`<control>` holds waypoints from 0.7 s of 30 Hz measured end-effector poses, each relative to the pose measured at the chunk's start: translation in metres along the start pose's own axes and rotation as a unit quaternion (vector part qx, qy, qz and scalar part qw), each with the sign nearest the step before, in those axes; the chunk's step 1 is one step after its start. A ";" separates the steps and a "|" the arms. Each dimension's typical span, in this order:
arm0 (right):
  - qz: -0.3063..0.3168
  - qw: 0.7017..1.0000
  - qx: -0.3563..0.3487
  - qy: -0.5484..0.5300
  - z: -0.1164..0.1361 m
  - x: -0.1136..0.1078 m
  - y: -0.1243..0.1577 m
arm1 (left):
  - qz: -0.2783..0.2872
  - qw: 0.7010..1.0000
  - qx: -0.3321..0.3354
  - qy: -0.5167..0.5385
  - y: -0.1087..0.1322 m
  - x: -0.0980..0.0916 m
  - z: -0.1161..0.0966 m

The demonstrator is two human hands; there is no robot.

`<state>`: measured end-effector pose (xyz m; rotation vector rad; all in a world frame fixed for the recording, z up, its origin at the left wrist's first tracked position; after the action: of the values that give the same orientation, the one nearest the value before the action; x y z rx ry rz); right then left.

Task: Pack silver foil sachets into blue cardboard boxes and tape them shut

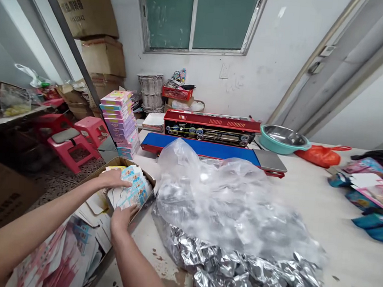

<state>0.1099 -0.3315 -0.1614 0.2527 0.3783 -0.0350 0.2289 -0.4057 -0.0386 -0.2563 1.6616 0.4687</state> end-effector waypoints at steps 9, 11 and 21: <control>-0.005 0.998 0.057 -0.006 0.006 -0.014 0.020 | 0.013 1.000 0.009 -0.016 0.008 -0.010 -0.027; -0.005 0.998 0.056 -0.019 0.007 -0.020 0.026 | 0.009 0.999 0.040 -0.006 0.029 -0.005 -0.036; -0.020 0.999 -0.016 -0.043 0.007 -0.015 0.057 | -0.017 0.996 0.031 0.083 0.050 0.020 -0.054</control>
<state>0.1035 -0.2782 -0.1361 0.2112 0.2989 -0.0788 0.1566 -0.3832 -0.0457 -0.2834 1.8277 0.3771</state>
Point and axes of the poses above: each hand's wrist, its own y-axis away from the middle knuckle, its own x-axis out of the palm, z = x × y, the point moved 1 cm from there along -y, towards the middle knuckle, and after that the axes turned 13 degrees about -z, right-handed, at the moved point
